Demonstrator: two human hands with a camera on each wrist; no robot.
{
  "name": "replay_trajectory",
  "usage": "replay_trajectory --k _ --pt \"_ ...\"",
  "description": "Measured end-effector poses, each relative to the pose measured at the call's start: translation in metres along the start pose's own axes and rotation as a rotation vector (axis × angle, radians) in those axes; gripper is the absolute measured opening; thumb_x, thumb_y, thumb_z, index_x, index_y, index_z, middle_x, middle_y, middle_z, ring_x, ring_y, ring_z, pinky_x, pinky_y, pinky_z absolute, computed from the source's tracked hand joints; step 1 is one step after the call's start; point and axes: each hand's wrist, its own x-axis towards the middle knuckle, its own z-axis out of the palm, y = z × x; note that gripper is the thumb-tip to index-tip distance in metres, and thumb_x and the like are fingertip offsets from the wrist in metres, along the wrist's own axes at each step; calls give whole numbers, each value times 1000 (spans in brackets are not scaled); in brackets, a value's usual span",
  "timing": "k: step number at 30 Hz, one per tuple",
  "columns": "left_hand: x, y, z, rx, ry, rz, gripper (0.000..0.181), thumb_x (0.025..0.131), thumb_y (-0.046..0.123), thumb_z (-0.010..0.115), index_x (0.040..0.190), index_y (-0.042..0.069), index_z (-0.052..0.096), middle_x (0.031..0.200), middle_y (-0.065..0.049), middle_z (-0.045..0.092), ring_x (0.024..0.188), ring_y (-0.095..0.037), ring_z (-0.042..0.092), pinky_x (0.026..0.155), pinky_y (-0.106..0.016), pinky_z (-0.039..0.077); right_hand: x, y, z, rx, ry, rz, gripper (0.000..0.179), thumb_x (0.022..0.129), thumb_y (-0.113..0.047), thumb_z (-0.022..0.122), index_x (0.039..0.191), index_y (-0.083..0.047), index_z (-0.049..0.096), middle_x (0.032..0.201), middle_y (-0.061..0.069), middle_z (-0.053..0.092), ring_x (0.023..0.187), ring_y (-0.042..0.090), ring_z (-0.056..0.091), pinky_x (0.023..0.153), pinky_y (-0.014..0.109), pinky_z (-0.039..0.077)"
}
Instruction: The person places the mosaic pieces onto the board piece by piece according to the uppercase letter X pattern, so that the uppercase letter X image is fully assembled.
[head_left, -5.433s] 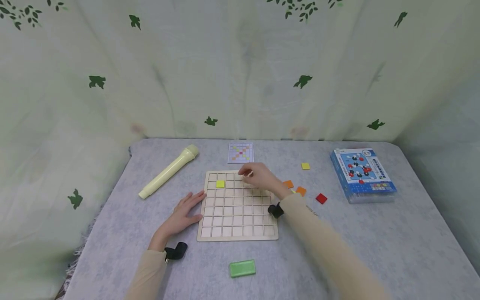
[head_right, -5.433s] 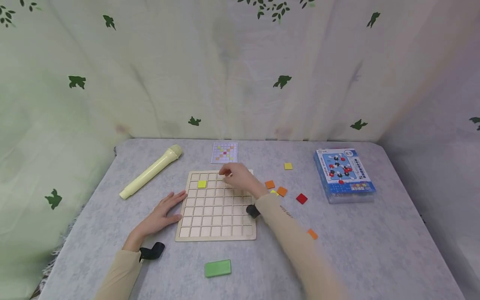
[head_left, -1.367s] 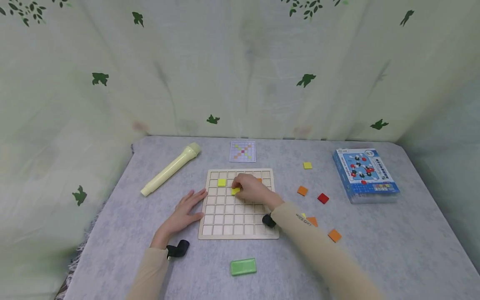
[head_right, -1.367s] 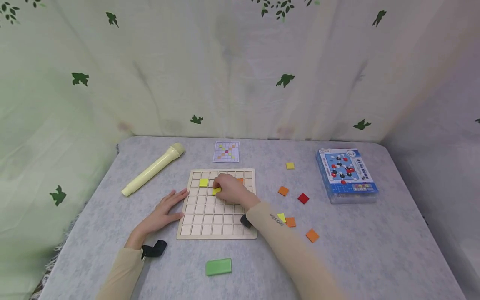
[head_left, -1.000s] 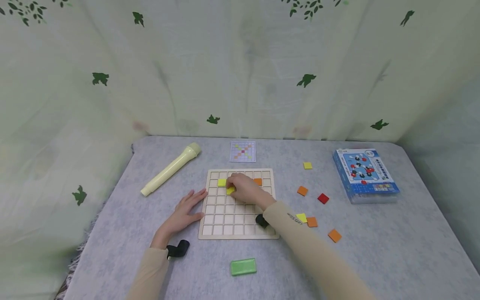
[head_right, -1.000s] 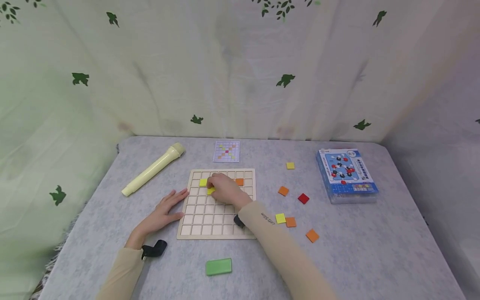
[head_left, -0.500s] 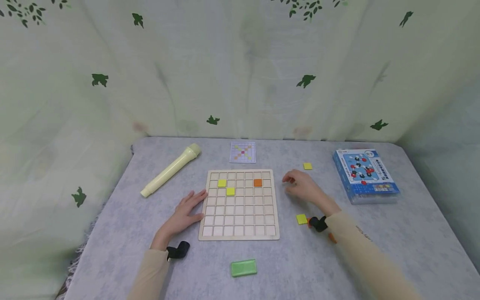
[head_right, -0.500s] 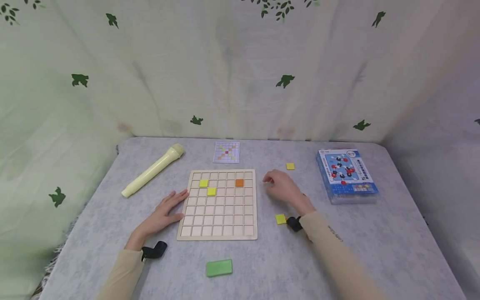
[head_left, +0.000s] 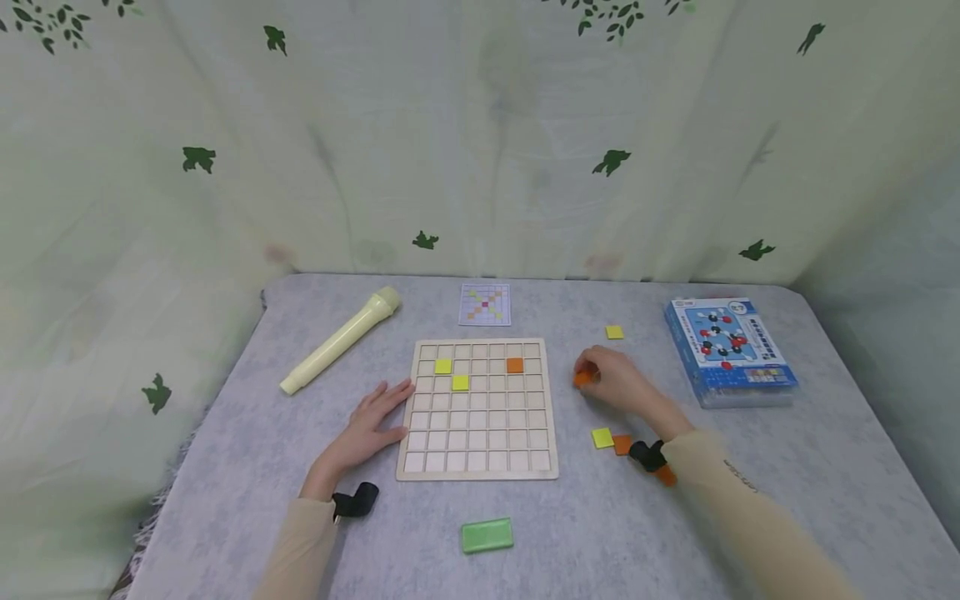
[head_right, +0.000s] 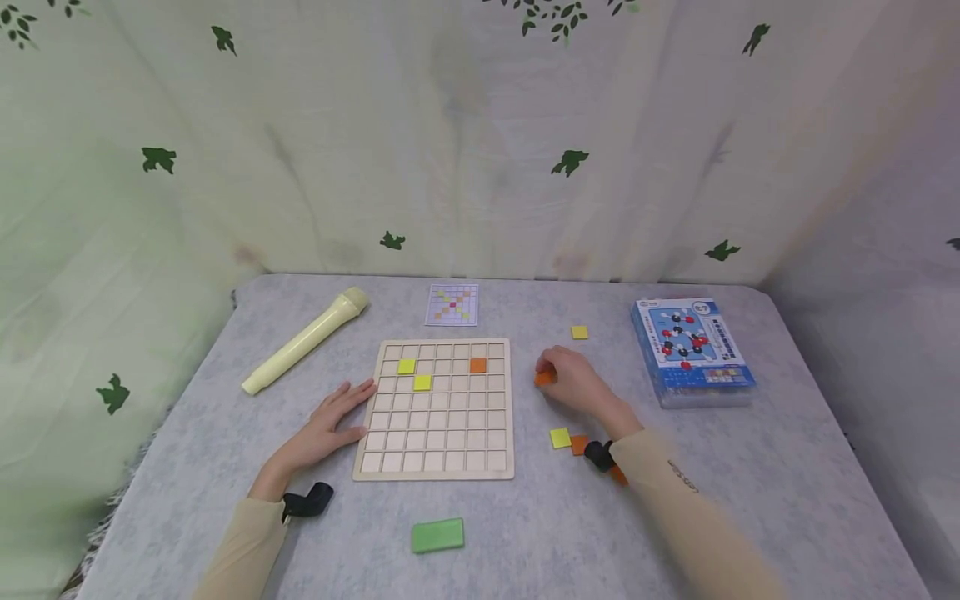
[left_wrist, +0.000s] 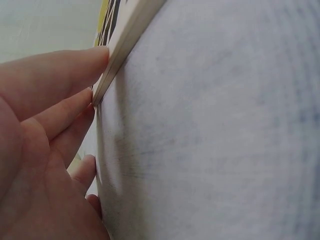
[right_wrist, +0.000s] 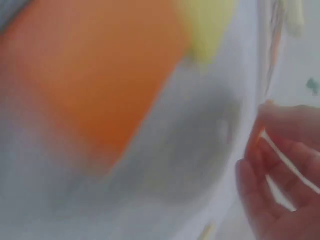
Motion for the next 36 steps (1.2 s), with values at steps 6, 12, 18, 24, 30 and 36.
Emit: replay_trajectory --k 6,12,18,24,30,36 --pt "0 0 0 -7 -7 -22 64 91 16 64 148 5 36 156 -11 25 143 -39 2 108 -60 -1 26 -37 23 116 -43 -138 20 80 1 71 98 -6 65 93 0 61 87 18 56 79 34 49" --pt "1 0 0 -14 -10 -20 64 92 16 64 148 4 35 155 -12 24 143 -40 1 108 -61 -2 52 -67 44 34 -94 -223 15 82 -1 70 96 -8 66 90 -3 60 83 14 53 77 29 46" --pt "1 0 0 -22 -6 -19 64 92 16 64 147 4 36 155 -13 25 142 -41 1 108 -62 -3 61 -81 54 -36 -86 -263 12 84 -2 70 93 -7 66 88 -1 59 83 16 52 79 31 45" --pt "0 0 0 -22 3 -21 64 91 15 65 147 4 36 155 -13 25 142 -41 2 108 -62 -2 57 -76 51 31 -61 -216 11 86 -5 69 98 -7 68 92 0 63 85 15 56 79 30 47" --pt "2 -1 1 -8 -2 -11 64 91 16 64 147 4 36 155 -13 25 142 -40 2 107 -63 0 36 -51 27 156 -14 -80 16 86 1 65 102 -2 67 100 5 65 93 20 60 82 33 51" --pt "1 -2 1 1 -9 -24 65 91 15 64 148 5 35 156 -11 24 143 -39 1 107 -63 0 2 -5 0 143 51 -8 18 87 1 64 105 0 66 103 8 65 95 24 60 82 39 52"
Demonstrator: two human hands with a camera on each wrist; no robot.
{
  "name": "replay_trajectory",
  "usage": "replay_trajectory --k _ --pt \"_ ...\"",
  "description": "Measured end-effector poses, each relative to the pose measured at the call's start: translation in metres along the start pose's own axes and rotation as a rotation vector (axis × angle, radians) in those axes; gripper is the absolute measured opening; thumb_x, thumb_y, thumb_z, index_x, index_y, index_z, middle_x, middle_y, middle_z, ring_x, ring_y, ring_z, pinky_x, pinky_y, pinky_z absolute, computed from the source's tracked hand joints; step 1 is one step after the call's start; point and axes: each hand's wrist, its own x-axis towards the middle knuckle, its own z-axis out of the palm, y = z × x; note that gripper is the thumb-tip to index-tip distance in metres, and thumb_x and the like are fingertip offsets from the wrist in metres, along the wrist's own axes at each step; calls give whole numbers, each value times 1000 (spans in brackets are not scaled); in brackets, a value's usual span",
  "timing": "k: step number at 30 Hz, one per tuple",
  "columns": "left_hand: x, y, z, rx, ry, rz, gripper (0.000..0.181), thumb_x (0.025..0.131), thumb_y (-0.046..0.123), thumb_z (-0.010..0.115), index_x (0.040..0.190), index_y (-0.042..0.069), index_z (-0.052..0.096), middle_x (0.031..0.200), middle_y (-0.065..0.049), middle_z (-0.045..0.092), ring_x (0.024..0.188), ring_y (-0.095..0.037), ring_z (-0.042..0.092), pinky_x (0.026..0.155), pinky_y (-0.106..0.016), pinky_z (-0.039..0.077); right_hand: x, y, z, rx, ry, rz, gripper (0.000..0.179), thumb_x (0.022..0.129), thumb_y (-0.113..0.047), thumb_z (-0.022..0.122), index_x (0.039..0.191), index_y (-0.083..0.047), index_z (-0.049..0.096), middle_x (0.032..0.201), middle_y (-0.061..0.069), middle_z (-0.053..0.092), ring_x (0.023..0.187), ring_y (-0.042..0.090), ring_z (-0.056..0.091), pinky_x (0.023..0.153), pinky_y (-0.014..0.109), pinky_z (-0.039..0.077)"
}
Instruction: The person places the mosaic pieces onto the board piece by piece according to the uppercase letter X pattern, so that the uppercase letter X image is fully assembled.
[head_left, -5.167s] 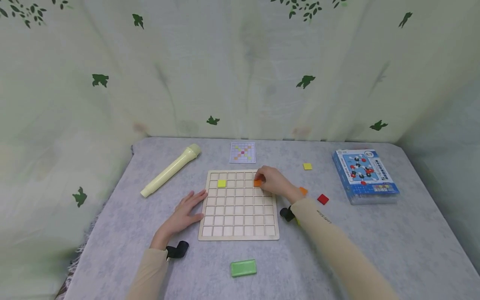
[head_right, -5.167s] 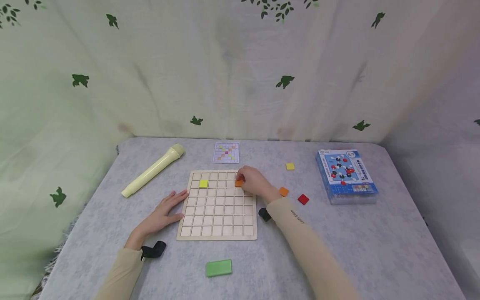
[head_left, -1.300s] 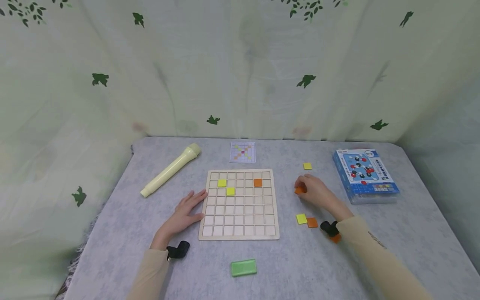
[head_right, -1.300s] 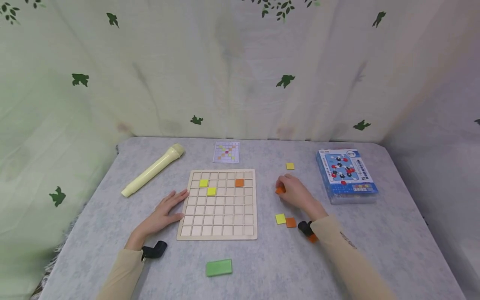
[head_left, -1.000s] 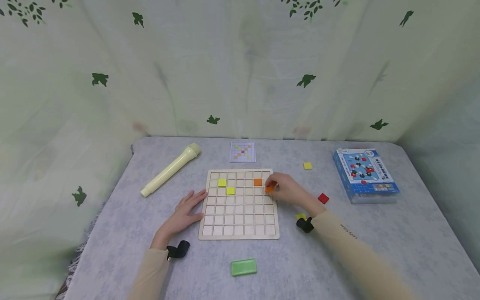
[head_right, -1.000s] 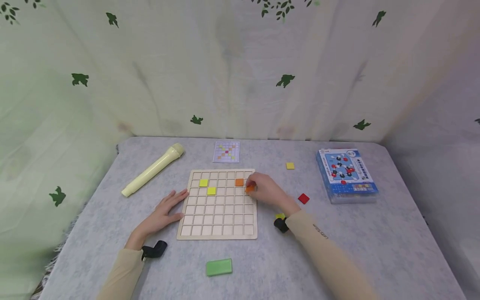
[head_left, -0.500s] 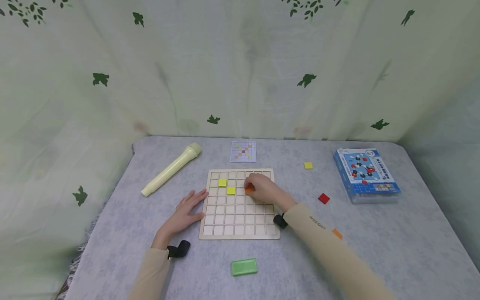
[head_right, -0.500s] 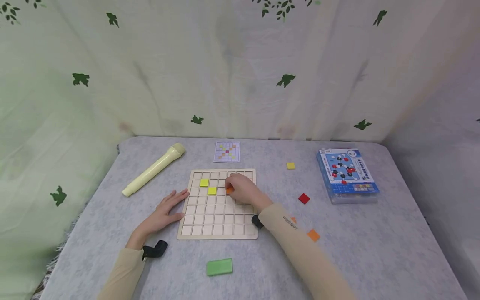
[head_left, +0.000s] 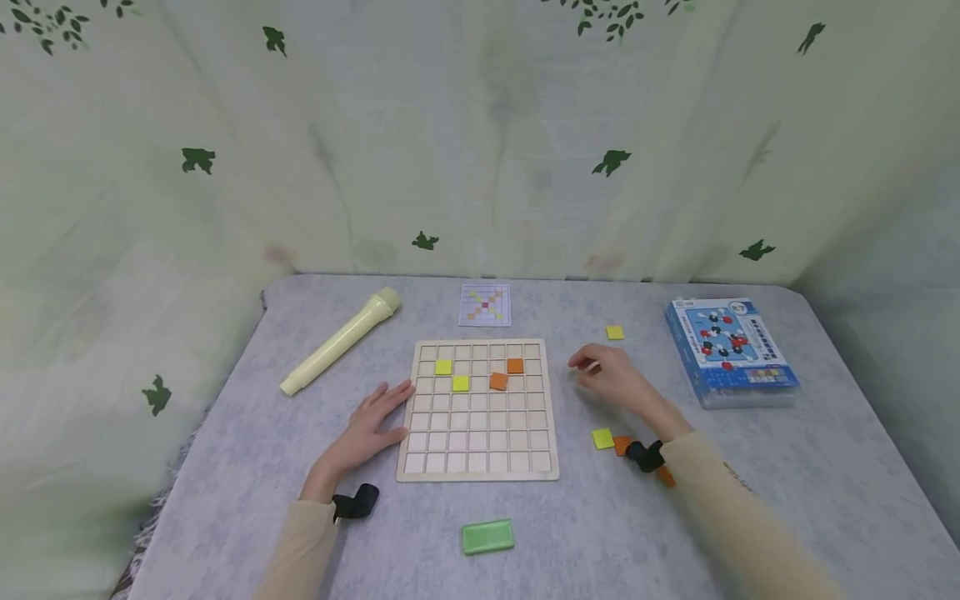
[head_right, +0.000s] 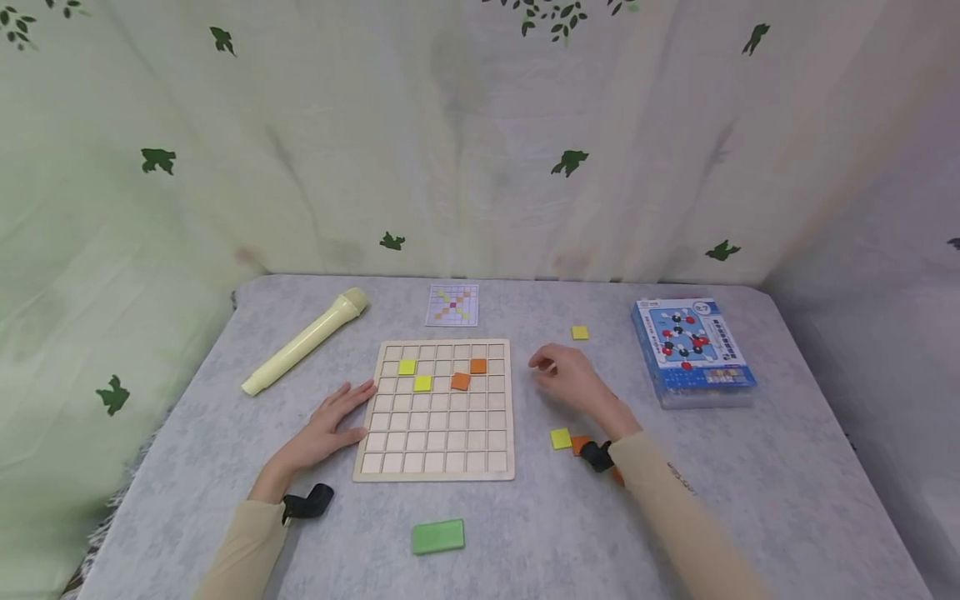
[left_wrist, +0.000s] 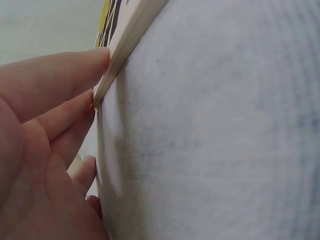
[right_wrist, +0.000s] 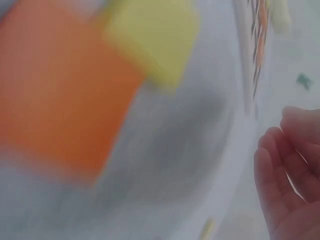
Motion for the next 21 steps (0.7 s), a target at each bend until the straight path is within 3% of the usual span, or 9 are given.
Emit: replay_trajectory --k 8,14,21 --pt "-1 -2 1 -5 -1 0 65 91 17 64 149 7 35 156 -9 24 143 -38 1 108 -62 -1 -39 44 -27 -24 34 6 20 86 0 67 106 1 66 102 10 65 92 26 59 80 43 52" --pt "-1 -1 0 -11 -2 2 64 92 16 64 148 6 35 156 -10 24 143 -38 1 107 -63 -1 -58 52 -34 -100 -7 57 24 82 -2 73 105 -1 66 100 9 61 89 25 54 80 43 50" --pt "-1 -1 0 -14 8 20 64 91 15 64 148 4 36 156 -12 24 142 -40 1 106 -65 1 -61 49 -33 -129 -18 121 23 80 1 72 102 -3 65 98 9 57 88 25 52 78 42 50"
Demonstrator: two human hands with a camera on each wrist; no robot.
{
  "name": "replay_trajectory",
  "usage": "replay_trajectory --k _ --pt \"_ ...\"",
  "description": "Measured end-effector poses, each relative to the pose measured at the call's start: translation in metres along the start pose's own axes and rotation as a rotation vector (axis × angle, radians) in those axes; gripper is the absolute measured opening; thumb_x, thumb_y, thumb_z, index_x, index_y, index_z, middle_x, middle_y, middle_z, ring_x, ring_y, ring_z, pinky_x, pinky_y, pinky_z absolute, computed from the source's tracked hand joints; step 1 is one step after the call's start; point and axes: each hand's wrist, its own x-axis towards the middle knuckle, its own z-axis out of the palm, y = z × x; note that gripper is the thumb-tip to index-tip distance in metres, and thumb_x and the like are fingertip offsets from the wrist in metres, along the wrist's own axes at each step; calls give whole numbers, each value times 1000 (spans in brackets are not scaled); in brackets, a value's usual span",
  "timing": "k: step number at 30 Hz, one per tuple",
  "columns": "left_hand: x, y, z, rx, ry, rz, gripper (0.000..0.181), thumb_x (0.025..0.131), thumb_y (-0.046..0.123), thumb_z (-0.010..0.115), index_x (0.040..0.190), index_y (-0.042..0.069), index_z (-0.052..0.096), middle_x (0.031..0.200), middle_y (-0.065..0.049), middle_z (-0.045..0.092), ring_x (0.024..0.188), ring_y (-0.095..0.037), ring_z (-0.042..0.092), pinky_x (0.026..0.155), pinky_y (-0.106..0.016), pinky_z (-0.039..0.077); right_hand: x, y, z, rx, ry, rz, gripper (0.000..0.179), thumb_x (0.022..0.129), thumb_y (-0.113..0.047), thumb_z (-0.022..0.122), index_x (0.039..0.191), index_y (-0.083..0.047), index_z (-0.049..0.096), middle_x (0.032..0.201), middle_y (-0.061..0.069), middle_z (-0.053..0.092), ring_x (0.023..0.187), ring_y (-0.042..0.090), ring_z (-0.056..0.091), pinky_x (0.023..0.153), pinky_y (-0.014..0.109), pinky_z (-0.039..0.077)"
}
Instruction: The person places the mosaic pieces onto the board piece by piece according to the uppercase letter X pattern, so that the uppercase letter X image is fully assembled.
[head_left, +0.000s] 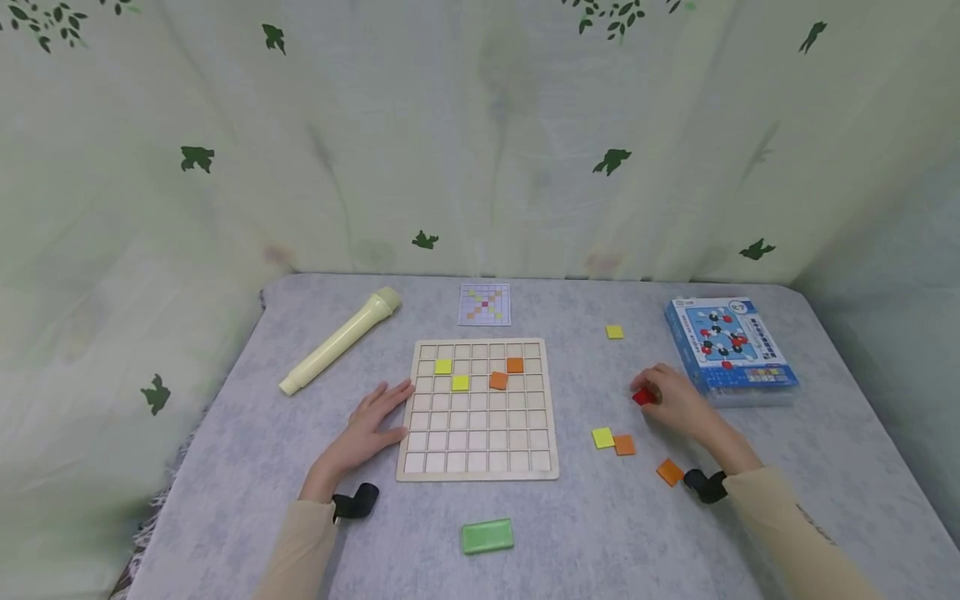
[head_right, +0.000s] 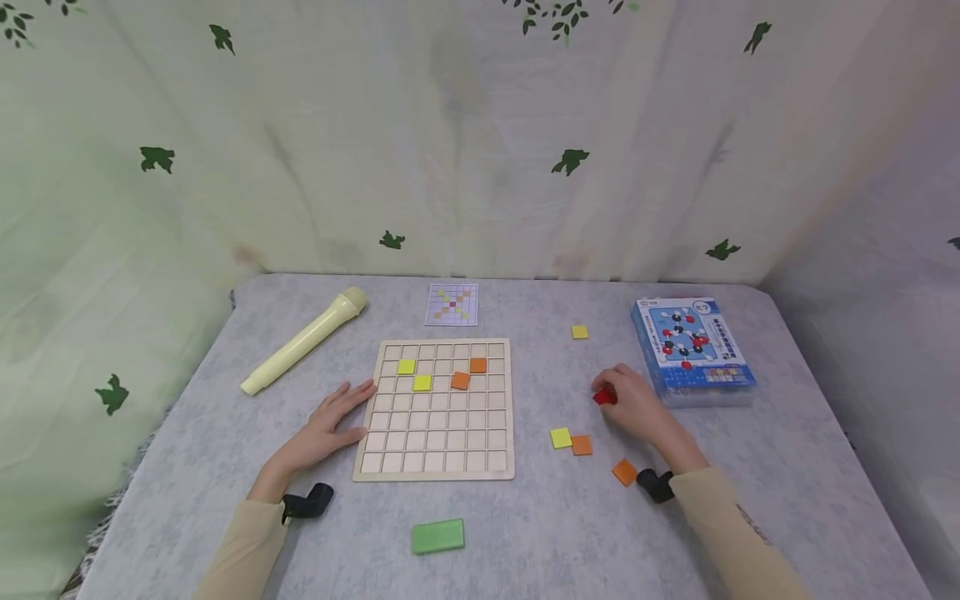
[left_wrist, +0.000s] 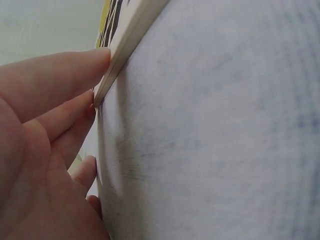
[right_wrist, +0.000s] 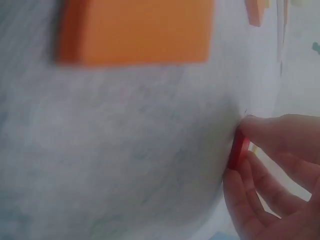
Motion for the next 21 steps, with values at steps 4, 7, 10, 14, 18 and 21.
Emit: replay_trajectory --k 4,7,10,14,18,21 --pt "0 -1 1 2 4 2 64 91 15 64 147 3 36 155 -13 25 142 -40 2 105 -66 2 11 -13 7 5 17 -59 23 80 1 72 102 -4 65 99 7 58 89 24 55 79 42 51" --pt "0 -1 1 -2 1 -10 64 91 14 64 148 4 36 156 -12 25 143 -39 2 106 -65 2 24 -36 18 34 4 -124 24 81 0 72 103 -4 65 99 5 60 90 22 57 80 40 52" --pt "0 0 0 -4 -2 -18 64 91 15 64 148 5 36 156 -11 24 143 -39 1 106 -65 1 39 -68 32 83 -36 -196 23 81 0 72 103 -4 65 99 3 60 90 20 57 81 36 52" --pt "0 0 0 -5 -2 -20 64 91 15 64 148 5 36 156 -11 24 143 -38 1 106 -65 1 60 -105 54 82 -100 -312 21 82 1 69 102 -5 64 98 0 59 89 17 57 79 30 51" --pt "-1 1 -1 -3 4 -14 64 91 16 64 148 5 36 156 -12 25 143 -39 1 107 -64 1 77 -136 74 34 -142 -418 20 83 2 67 101 -5 64 94 -1 58 86 15 54 75 26 48" --pt "-1 1 -1 -2 5 -9 64 92 16 64 147 4 36 155 -12 25 143 -40 1 107 -64 -1 84 -153 85 10 -172 -461 20 83 4 65 101 -4 64 93 0 58 84 16 52 74 26 46"
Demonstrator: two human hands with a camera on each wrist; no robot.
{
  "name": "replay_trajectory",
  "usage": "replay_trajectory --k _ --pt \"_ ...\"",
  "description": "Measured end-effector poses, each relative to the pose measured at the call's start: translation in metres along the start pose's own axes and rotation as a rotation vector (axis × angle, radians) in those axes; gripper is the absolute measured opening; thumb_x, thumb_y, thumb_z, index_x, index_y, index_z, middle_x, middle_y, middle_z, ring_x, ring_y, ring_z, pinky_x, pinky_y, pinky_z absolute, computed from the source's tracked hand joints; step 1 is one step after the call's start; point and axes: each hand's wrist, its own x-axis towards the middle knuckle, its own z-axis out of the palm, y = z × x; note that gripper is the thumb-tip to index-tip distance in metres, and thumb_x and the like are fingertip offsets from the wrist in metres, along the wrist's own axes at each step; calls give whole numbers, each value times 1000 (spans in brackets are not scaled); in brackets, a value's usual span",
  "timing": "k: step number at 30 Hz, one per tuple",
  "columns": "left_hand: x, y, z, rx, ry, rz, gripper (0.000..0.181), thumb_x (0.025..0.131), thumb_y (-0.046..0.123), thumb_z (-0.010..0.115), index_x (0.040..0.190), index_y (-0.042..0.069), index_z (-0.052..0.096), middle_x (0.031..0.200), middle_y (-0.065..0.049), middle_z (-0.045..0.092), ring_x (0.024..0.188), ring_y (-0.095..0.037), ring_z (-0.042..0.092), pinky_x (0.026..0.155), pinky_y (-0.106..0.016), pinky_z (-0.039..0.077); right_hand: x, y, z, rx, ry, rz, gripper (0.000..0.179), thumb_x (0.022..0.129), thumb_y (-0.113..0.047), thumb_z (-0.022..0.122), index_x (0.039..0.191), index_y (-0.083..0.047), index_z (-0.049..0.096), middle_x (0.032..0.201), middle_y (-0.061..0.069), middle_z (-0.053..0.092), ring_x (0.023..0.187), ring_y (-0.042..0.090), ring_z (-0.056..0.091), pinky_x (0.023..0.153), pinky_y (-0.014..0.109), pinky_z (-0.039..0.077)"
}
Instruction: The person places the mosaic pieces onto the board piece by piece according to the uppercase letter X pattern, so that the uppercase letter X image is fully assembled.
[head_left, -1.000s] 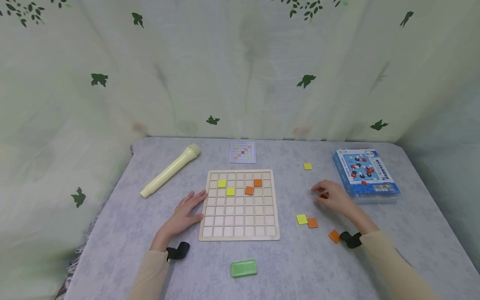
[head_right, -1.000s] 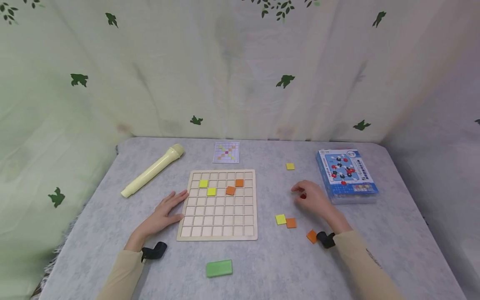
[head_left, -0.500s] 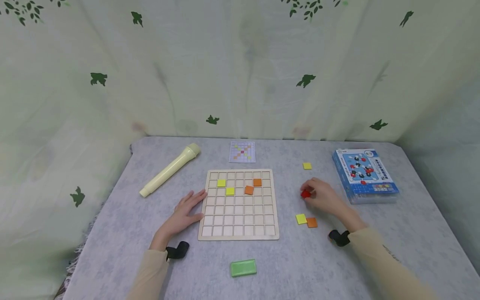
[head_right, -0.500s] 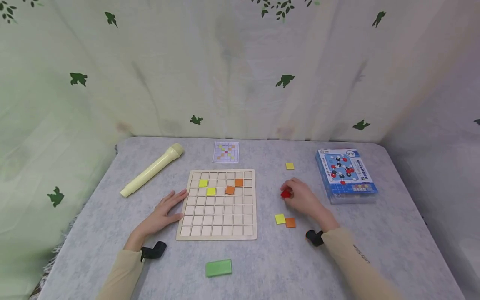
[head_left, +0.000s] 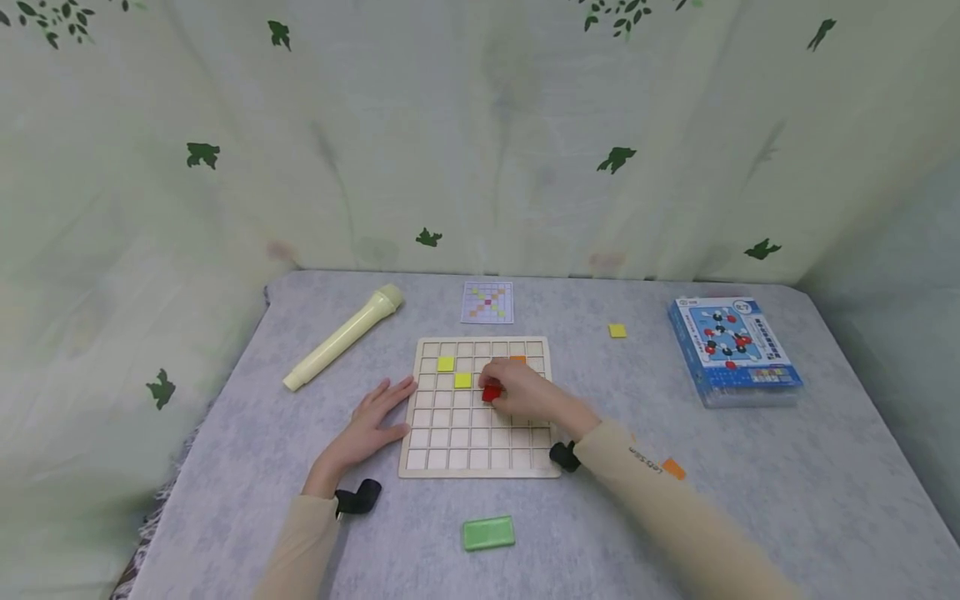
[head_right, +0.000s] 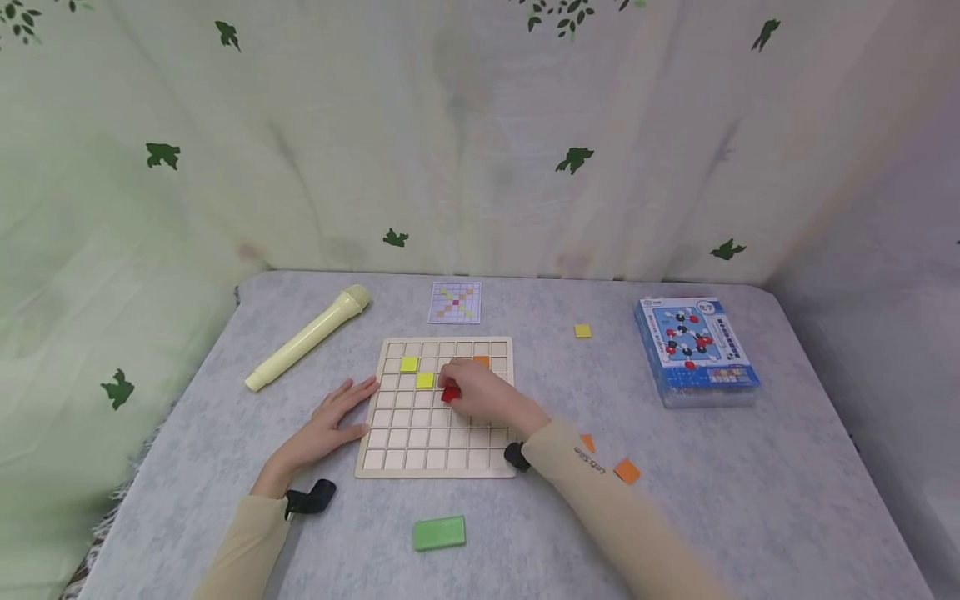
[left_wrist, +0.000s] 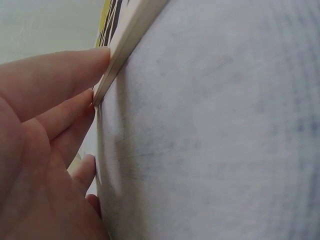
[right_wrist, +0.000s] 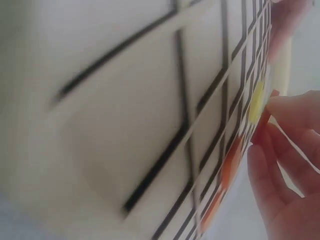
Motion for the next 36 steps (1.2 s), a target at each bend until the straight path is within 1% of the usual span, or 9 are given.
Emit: replay_trajectory --k 5,8,13,16,19,24,26,32,36 --pt "1 1 0 -7 -7 3 63 92 17 64 147 4 36 155 -13 25 142 -40 2 107 -63 -2 11 -11 9 -32 -83 57 29 81 7 61 106 -8 63 97 -1 58 88 16 49 77 25 44" --pt "2 2 0 -10 -10 1 63 92 17 64 147 3 37 155 -13 25 142 -41 2 107 -64 -1 13 -14 11 -49 -97 94 32 80 9 59 107 -8 63 99 -2 58 90 15 48 78 25 44" --pt "2 2 0 -4 -5 -5 63 92 16 64 147 3 36 155 -13 25 142 -41 2 106 -65 0 11 -14 11 -78 -66 91 24 83 7 59 102 -8 64 93 -1 55 85 15 48 76 25 43" --pt "2 2 0 -4 -4 -2 63 92 16 64 147 3 36 155 -13 25 142 -41 2 106 -65 0 9 -10 9 -57 -39 91 22 84 5 59 101 -7 64 93 -1 56 85 15 49 77 25 44" --pt "2 1 0 -7 -7 2 64 92 16 64 147 3 36 155 -13 24 142 -41 1 106 -64 0 6 -4 5 -42 12 128 21 85 3 61 103 -6 66 95 0 58 87 16 51 80 27 46" --pt "1 0 0 3 -9 -2 64 92 16 64 148 4 35 156 -13 24 142 -41 1 107 -64 -1 2 10 -1 -106 68 191 18 87 -2 63 103 -8 69 100 -1 62 94 17 55 86 30 47" --pt "1 0 0 3 -11 -5 64 92 16 64 148 4 35 156 -12 24 143 -40 0 107 -64 -1 1 14 -2 -107 58 186 18 87 -1 62 102 -9 70 99 -1 63 94 17 56 85 29 47" --pt "2 0 0 -11 -12 1 65 91 16 64 148 5 35 156 -10 24 143 -38 0 107 -64 -1 1 16 -5 -88 8 117 21 86 3 62 101 -8 73 99 -1 65 95 15 58 86 29 47" --pt "2 -1 1 -8 -10 5 65 91 16 64 148 5 35 156 -11 24 143 -38 1 107 -64 -1 1 15 -5 -88 15 123 20 87 4 62 100 -7 73 101 1 66 99 18 58 88 31 47"
